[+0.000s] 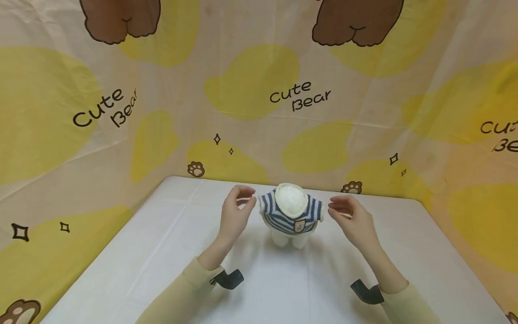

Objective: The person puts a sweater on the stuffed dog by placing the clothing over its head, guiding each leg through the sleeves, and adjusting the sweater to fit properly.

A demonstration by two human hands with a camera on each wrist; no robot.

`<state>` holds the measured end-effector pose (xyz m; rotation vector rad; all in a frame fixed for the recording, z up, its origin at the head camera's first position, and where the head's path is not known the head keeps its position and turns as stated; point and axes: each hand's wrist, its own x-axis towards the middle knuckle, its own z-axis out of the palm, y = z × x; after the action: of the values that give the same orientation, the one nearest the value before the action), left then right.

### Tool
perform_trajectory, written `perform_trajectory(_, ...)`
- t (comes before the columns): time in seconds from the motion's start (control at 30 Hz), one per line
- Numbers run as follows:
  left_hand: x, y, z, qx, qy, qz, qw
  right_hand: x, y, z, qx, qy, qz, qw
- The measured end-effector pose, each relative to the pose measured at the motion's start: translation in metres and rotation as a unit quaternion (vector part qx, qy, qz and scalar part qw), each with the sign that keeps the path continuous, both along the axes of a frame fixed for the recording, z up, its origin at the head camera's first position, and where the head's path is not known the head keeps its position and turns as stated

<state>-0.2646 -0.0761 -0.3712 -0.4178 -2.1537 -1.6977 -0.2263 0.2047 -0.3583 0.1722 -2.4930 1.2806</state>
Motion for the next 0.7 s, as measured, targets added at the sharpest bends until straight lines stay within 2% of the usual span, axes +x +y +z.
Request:
perform_trajectory(0.03, 0.0, 0.003, 0.006, -0.019, 0.055, 0.008, 0.9983, -0.001, -0.003, 0.004, 0.009, 0.045, -0.001, 0.999)
perform_trajectory(0.1, 0.0, 0.01, 0.017, -0.06, 0.144, -0.003, 0.9878, -0.006, -0.01, 0.011, 0.024, 0.134, 0.024, 0.99)
perform_trajectory(0.17, -0.002, 0.019, 0.024, -0.103, 0.19, -0.03, 0.9759, -0.012, -0.02, 0.015, 0.051, 0.197, 0.062, 0.977)
perform_trajectory(0.2, -0.002, 0.023, 0.026, -0.122, 0.196, -0.044, 0.9721, -0.016, -0.025, 0.016, 0.066, 0.217, 0.085, 0.97)
perform_trajectory(0.27, -0.005, 0.029, 0.027, -0.161, 0.195, -0.057, 0.9659, -0.024, -0.033, 0.016, 0.097, 0.237, 0.123, 0.959)
perform_trajectory(0.37, -0.008, 0.035, 0.024, -0.2, 0.175, -0.052, 0.9626, -0.032, -0.04, 0.014, 0.128, 0.225, 0.155, 0.953)
perform_trajectory(0.57, -0.01, 0.031, 0.015, -0.222, 0.112, -0.028, 0.9683, -0.035, -0.038, 0.01, 0.129, 0.184, 0.159, 0.961)
perform_trajectory(0.7, -0.011, 0.027, 0.013, -0.232, 0.081, -0.033, 0.9687, -0.036, -0.036, 0.009, 0.127, 0.165, 0.151, 0.966)
